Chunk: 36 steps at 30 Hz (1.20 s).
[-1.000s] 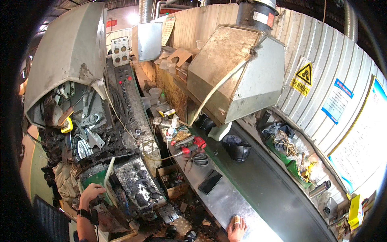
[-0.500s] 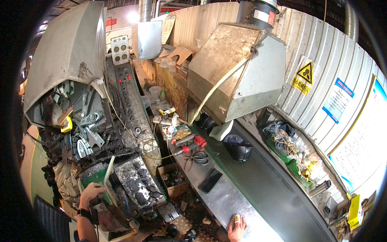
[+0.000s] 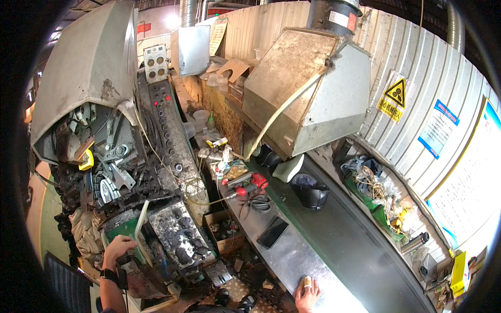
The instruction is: Operating a lasting machine to shape shoe uppers and placing them on a conveyor belt.
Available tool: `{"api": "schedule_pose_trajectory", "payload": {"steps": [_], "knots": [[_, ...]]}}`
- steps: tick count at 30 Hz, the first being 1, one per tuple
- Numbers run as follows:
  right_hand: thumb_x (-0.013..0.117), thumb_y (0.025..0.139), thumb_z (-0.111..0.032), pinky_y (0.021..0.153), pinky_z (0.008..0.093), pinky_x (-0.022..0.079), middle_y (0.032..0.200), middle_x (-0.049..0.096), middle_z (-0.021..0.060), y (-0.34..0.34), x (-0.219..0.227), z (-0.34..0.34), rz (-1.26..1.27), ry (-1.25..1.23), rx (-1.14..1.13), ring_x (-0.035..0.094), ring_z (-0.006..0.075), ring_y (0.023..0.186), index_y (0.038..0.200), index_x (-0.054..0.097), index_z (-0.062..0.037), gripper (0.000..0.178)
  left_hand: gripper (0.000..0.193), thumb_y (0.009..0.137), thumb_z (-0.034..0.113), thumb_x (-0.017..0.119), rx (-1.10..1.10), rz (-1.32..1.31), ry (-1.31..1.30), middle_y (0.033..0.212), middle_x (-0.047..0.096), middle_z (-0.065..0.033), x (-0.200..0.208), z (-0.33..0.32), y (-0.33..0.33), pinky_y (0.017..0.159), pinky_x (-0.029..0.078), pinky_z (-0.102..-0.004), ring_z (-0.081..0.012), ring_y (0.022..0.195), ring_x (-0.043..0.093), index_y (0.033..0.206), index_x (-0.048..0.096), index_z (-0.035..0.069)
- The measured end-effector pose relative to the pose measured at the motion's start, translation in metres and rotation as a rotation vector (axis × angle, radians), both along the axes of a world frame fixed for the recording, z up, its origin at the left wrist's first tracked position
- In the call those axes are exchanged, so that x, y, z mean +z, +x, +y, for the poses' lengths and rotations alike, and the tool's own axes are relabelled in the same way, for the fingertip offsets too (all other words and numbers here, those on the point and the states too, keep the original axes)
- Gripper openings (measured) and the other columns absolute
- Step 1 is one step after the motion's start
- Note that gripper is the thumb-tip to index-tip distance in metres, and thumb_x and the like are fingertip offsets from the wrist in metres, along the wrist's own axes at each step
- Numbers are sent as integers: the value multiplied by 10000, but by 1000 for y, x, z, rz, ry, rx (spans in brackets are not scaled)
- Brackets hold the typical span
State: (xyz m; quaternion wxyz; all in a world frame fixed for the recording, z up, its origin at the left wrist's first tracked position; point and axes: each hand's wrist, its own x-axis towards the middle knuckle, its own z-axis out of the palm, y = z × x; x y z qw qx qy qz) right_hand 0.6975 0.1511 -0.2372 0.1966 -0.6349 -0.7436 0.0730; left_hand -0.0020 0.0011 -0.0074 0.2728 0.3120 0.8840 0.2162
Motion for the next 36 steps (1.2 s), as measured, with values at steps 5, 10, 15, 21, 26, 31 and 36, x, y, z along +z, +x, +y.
{"api": "schedule_pose_trajectory", "payload": {"steps": [5,10,15,21,26,31,36], "knots": [[603,995,-257,1193,544,310,1549,486,174,-1,1,-1,16,0,-5,401,417,1447,1548,440,-97,598,401,838,353,773,7,18,-39,809,730,-116,10,4,6,701,519,-379,-216,729,658,973,778,-25],[599,1002,-256,1195,537,314,1544,493,178,-2,3,0,17,-12,-16,401,404,1457,1544,446,-98,585,410,838,357,772,6,11,-35,820,735,-115,9,3,7,706,520,-382,-218,737,660,984,779,-26],[594,1006,-268,1196,528,322,1542,498,175,-1,2,-1,9,-33,-30,408,395,1458,1543,451,-103,580,415,840,356,773,6,1,-29,838,743,-119,8,3,6,711,521,-381,-218,745,664,998,780,-28],[585,1006,-285,1200,527,321,1551,493,159,-2,4,0,-18,-5,-21,411,394,1455,1547,445,-97,590,406,846,348,772,12,-13,-7,846,749,-121,4,3,3,728,524,-374,-214,765,676,1003,783,-26],[580,1015,-271,1201,526,317,1570,473,156,-1,3,0,-41,-27,-25,423,379,1448,1561,421,-105,593,397,849,340,770,6,-20,-1,859,755,-119,3,4,3,740,529,-374,-213,776,684,997,784,-28],[638,931,-271,1162,559,294,1448,560,241,-8,4,3,70,72,-34,452,425,1405,1343,604,11,500,390,849,330,769,10,-14,-4,863,757,-121,5,3,4,741,532,-379,-219,776,685,1003,786,-28],[653,888,-257,1154,570,299,1423,569,268,-5,1,4,51,83,-28,472,431,1390,1381,580,34,578,385,852,322,766,11,-13,-9,867,758,-120,6,4,5,748,532,-376,-221,782,687,1008,785,-30]]}}
